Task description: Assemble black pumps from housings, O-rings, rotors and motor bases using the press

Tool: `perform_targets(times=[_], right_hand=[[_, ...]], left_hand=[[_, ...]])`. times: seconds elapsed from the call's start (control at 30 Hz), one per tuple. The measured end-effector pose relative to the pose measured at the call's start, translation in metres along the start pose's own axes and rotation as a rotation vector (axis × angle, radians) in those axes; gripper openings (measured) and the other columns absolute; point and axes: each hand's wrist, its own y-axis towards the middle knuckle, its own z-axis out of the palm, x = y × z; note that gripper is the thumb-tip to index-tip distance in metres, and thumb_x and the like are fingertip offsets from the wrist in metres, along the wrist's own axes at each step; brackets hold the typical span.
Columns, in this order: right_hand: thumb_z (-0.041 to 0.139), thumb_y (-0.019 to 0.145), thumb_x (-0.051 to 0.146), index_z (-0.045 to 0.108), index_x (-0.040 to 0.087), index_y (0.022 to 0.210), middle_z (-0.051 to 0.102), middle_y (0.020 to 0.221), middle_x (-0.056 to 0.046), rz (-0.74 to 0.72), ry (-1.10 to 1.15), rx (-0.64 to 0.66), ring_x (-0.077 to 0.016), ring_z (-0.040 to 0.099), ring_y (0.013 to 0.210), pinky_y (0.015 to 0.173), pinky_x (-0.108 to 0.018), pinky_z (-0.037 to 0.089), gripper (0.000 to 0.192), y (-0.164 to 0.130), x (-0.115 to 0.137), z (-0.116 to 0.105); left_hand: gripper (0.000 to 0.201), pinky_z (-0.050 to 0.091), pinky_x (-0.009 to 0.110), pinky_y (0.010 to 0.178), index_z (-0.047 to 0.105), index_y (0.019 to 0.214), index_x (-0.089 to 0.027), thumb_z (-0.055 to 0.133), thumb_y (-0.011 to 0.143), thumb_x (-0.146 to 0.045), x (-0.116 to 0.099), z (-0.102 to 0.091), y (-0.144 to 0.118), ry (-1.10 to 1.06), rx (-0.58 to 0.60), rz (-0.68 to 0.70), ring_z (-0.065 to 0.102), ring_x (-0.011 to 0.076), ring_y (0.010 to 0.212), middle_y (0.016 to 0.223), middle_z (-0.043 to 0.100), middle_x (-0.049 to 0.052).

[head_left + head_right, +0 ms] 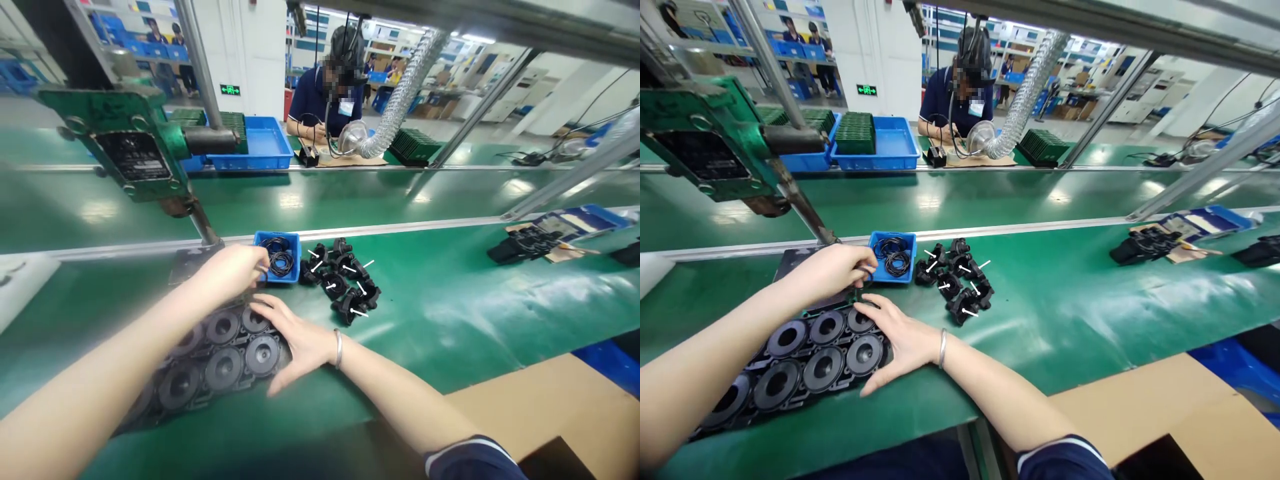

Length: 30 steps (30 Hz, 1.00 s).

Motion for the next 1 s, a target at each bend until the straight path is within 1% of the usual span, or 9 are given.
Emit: perform_targets(times=[0.17,0.27,0.4,0.5,0.63,0.73,0.83,0.93,1.0], right_hand=[[0.089,0.052,0.062,0.006,0.028,0.157,0.012,0.160,-0.017,0.011,0.003,-0.025,-0.0343,0.020,0.150,0.120,-0.049,0.030,0.137,-0.009,-0.008,0.002],[0.088,0.052,0.063,0.007,0.028,0.156,0.016,0.159,-0.017,-0.011,0.008,-0.054,-0.0333,0.023,0.149,0.119,-0.048,0.033,0.137,-0.010,-0.011,0.004],[0.087,0.051,0.066,0.006,0.027,0.156,0.014,0.159,-0.019,-0.032,0.010,-0.044,-0.0346,0.019,0.150,0.118,-0.049,0.033,0.139,-0.009,-0.014,0.004],[0.086,0.051,0.067,0.005,0.026,0.156,0.011,0.159,-0.020,-0.012,0.000,-0.019,-0.0360,0.017,0.150,0.119,-0.050,0.032,0.139,-0.009,-0.014,0.002],[0.084,0.059,0.064,0.006,0.024,0.156,0.010,0.160,-0.020,0.048,-0.032,0.003,-0.0362,0.020,0.150,0.119,-0.051,0.032,0.131,-0.011,-0.009,0.001],[0.080,0.065,0.064,0.007,0.026,0.157,0.007,0.161,-0.019,0.095,-0.064,0.003,-0.0372,0.020,0.150,0.119,-0.053,0.032,0.123,-0.013,-0.007,0.004],[0.078,0.071,0.058,0.008,0.028,0.157,0.005,0.162,-0.017,0.142,-0.108,-0.012,-0.0388,0.021,0.150,0.118,-0.054,0.035,0.116,-0.014,-0.011,0.007],[0.078,0.073,0.050,0.008,0.028,0.158,0.007,0.163,-0.016,0.152,-0.150,-0.021,-0.0406,0.022,0.150,0.116,-0.056,0.037,0.112,-0.016,-0.018,0.010],[0.076,0.073,0.048,0.009,0.029,0.158,0.009,0.163,-0.015,0.132,-0.170,-0.033,-0.0418,0.023,0.149,0.115,-0.057,0.039,0.109,-0.017,-0.022,0.011]], left_hand=[[0.031,0.052,0.028,0.080,0.068,0.108,-0.017,0.064,0.078,-0.012,0.000,0.016,0.060,0.098,-0.023,0.056,0.070,0.0229,0.093,0.100,0.074,0.007],[0.039,0.049,0.035,0.095,0.063,0.121,-0.014,0.062,0.081,-0.012,0.003,0.017,0.069,0.152,-0.080,0.076,0.065,0.0275,0.110,0.119,0.066,0.014],[0.046,0.042,0.040,0.107,0.050,0.137,-0.013,0.048,0.092,-0.011,0.007,0.015,0.074,0.260,-0.152,0.111,0.051,0.0290,0.130,0.140,0.052,0.017],[0.045,0.048,0.043,0.099,0.051,0.135,-0.007,0.038,0.092,-0.003,0.009,0.018,0.084,0.324,-0.127,0.084,0.058,0.0298,0.122,0.131,0.058,0.022],[0.028,0.054,0.041,0.086,0.066,0.107,-0.003,0.041,0.094,-0.005,0.010,0.023,0.091,0.362,-0.103,-0.026,0.067,0.0283,0.102,0.104,0.067,0.021],[0.023,0.055,0.038,0.084,0.066,0.107,-0.005,0.046,0.097,-0.012,0.006,0.021,0.086,0.363,-0.105,-0.076,0.069,0.0229,0.095,0.101,0.070,0.015],[0.030,0.053,0.035,0.086,0.066,0.106,-0.003,0.038,0.098,-0.008,0.000,0.012,0.071,0.349,-0.175,-0.025,0.068,0.0249,0.101,0.104,0.068,0.020],[0.033,0.047,0.036,0.098,0.061,0.117,-0.009,0.032,0.101,-0.013,-0.005,-0.001,0.036,0.362,-0.287,0.083,0.062,0.0234,0.112,0.119,0.064,0.017],[0.037,0.045,0.037,0.104,0.055,0.127,-0.009,0.028,0.102,-0.014,-0.003,-0.006,-0.003,0.361,-0.413,0.190,0.059,0.0229,0.118,0.129,0.060,0.016]])
